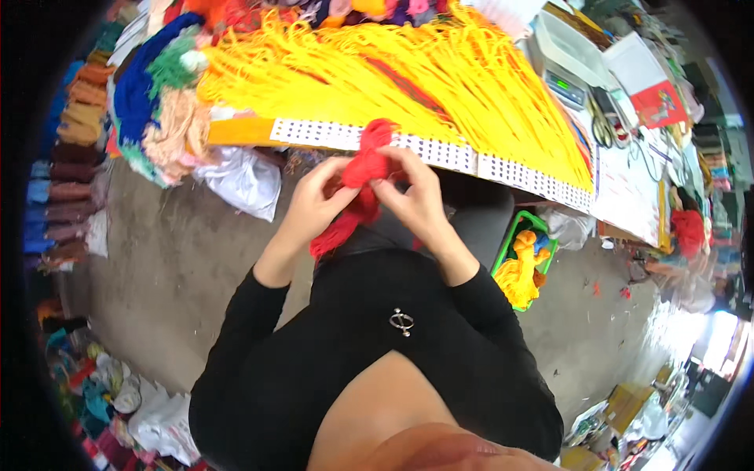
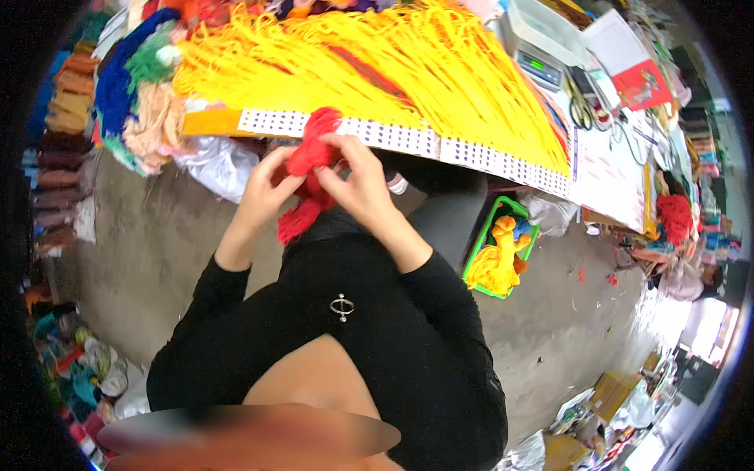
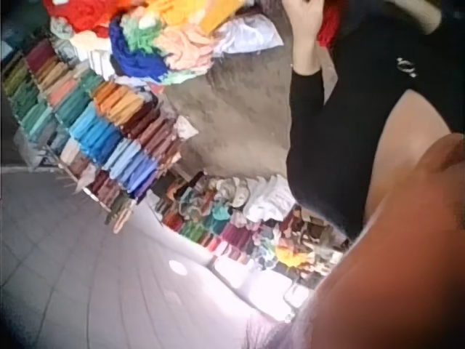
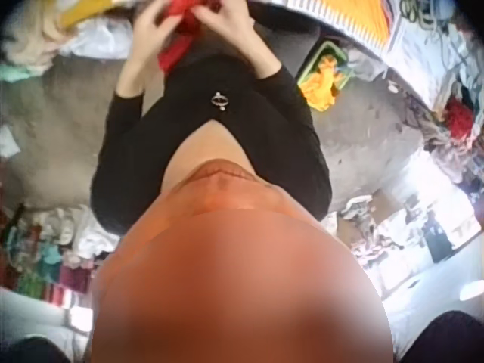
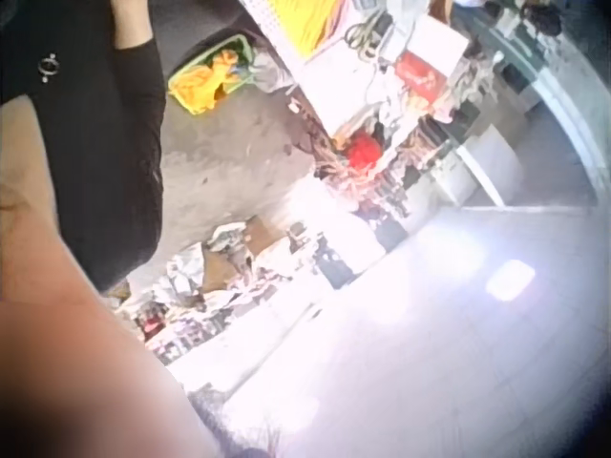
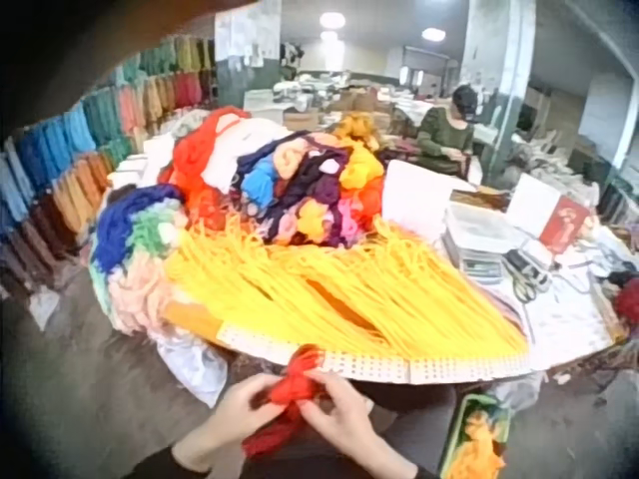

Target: Preparing yarn samples by cutting yarn into lengths and attaching them to a color reference card.

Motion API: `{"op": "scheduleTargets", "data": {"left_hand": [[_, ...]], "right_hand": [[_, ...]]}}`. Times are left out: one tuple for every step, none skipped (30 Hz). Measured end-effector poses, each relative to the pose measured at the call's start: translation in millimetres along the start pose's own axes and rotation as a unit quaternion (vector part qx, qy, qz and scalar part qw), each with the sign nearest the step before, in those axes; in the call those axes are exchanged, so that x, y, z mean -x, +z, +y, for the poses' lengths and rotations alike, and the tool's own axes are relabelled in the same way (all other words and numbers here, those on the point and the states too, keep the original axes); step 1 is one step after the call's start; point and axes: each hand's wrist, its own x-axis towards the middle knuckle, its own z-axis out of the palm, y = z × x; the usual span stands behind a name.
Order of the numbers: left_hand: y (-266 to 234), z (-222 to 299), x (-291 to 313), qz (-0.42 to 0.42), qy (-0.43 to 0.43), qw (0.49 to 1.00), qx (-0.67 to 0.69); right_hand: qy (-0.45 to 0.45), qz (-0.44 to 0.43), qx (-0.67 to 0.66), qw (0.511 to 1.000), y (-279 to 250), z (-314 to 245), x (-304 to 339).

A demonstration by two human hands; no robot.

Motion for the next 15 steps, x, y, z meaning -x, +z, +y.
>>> {"op": "scheduleTargets", "data": {"left_hand": [[-2, 10, 0, 0.008, 0.038, 0.991, -0.129], [1, 25, 1, 0.044, 0.048, 0.985, -0.157], [1, 30, 3, 0.04, 0.084, 0.978, -0.186], [-2, 33, 3, 0.036, 0.119, 0.969, -0.214], [-3, 38, 2, -0.006, 0.176, 0.947, -0.267], [-4, 37, 3, -0.026, 0.209, 0.927, -0.312], [-5, 36, 5, -0.046, 0.24, 0.902, -0.356], [-3, 33, 6, -0.03, 0.233, 0.904, -0.357], [-4, 29, 6, -0.032, 0.233, 0.904, -0.358], [-8, 24, 5, -0.036, 0.248, 0.897, -0.363], [-10, 21, 5, -0.04, 0.263, 0.891, -0.368], [-10, 21, 4, -0.041, 0.264, 0.89, -0.369], [-11, 21, 3, -0.037, 0.273, 0.887, -0.371], [-11, 21, 3, -0.033, 0.282, 0.883, -0.374], [-11, 20, 3, -0.033, 0.282, 0.882, -0.375]], "right_hand": [[0.017, 0.017, -0.008, 1.0, 2, 4, 2], [0.045, 0.01, -0.026, 0.999, 0, 7, 3], [0.072, 0.0, -0.046, 0.996, 0, 7, 4], [0.075, -0.005, -0.063, 0.995, 2, 6, 6], [0.083, -0.015, -0.085, 0.993, 3, 4, 8], [0.067, -0.023, -0.068, 0.995, 6, 4, 11], [0.064, -0.037, -0.053, 0.996, 8, 3, 13], [0.062, -0.051, -0.038, 0.996, 9, 1, 14], [0.082, -0.07, -0.003, 0.994, 10, -3, 14], [0.1, -0.09, 0.041, 0.99, 11, -8, 15], [0.118, -0.11, 0.085, 0.983, 13, -11, 16], [0.121, -0.109, 0.081, 0.983, 17, -9, 16], [0.12, -0.108, 0.08, 0.984, 17, -7, 14], [0.108, -0.115, 0.089, 0.983, 17, -7, 11], [0.095, -0.122, 0.099, 0.983, 18, -6, 8]]}}
